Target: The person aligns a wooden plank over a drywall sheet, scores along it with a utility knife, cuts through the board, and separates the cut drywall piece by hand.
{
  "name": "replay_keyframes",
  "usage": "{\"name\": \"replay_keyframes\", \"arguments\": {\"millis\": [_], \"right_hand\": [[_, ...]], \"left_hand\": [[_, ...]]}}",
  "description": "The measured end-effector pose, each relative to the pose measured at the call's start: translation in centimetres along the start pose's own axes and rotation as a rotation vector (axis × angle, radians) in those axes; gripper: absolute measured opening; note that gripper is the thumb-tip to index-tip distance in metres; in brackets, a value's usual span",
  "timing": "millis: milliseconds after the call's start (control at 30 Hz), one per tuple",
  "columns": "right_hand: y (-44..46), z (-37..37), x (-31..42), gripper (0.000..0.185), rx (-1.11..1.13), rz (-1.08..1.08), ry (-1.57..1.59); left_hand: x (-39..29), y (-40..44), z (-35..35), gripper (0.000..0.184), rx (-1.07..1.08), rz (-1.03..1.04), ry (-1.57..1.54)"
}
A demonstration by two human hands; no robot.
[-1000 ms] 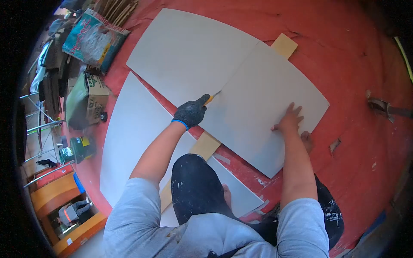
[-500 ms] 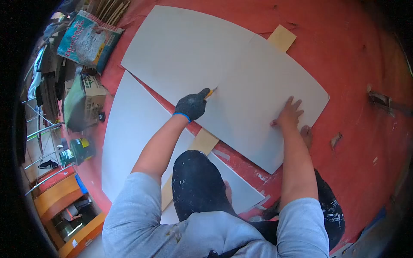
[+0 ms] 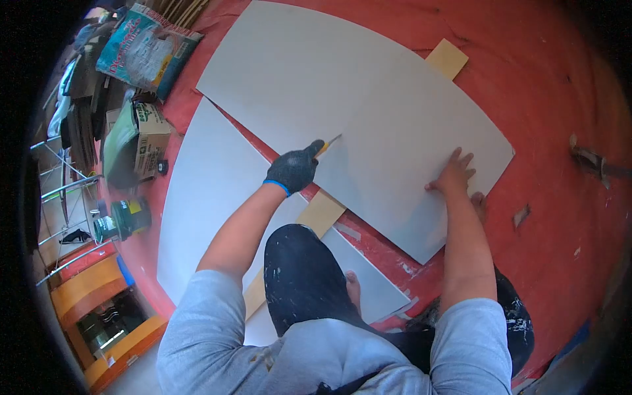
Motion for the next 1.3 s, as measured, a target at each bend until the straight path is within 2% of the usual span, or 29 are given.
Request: {"name": "replay_keyframes", "arguments": {"millis": [100,200,400,600,733,833,1033,1133,1300], "right_hand": [[0.6,0.2,0.1,0.154,0.007,0.013,-0.024],[0.2,0.0,0.4,0.156,0.001,0.017,-0.037],[0.4,0.8,-0.6,0.159,0.017,-0.017,-0.011],[-2.4,1.0,-0.7,0.157,0.061,0.02,0.038],[0.1,2.4,-1.1,0.155,0.006,-0.006,0.002],[-0.5,2.1,-1.6,0.156,0.034,0.013,0.038],[-3.8,2.5,-1.8,0.156,0.083,0.041,0.046],[-3.5,3.2,-2.3,0.156,0.062,0.023,0.031],[-4.0,3.6,-2.4,0.156,0.068,0.02,0.063]], "left_hand": [[-0.2,-1.0,0.3,0.053,0.117,-0.107,-0.057],[0.0,0.0,0.8,0.053,0.006,-0.057,-0.009],[-0.4,-2.0,0.3,0.051,0.089,-0.097,-0.056],[-0.2,-0.7,0.5,0.05,0.004,-0.055,-0.024],[-0.1,-2.0,0.6,0.051,0.011,-0.043,0.0],[-0.7,-2.0,0.4,0.051,0.098,-0.128,-0.03],[-0.3,-1.1,1.5,0.054,-0.026,-0.044,-0.005],[-0.2,-1.3,1.8,0.053,0.124,-0.135,-0.041],[0.6,-0.9,2.7,0.053,0.035,-0.063,-0.04]]}}
Point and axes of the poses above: each hand's wrist, its own y-axis towards the middle knuckle, its own z-axis out of the palm, x = y × z, the point moved 8 cm from there along y, towards the middle knuckle, and after that the axes turned 13 degrees about z, right-handed, at the moved point
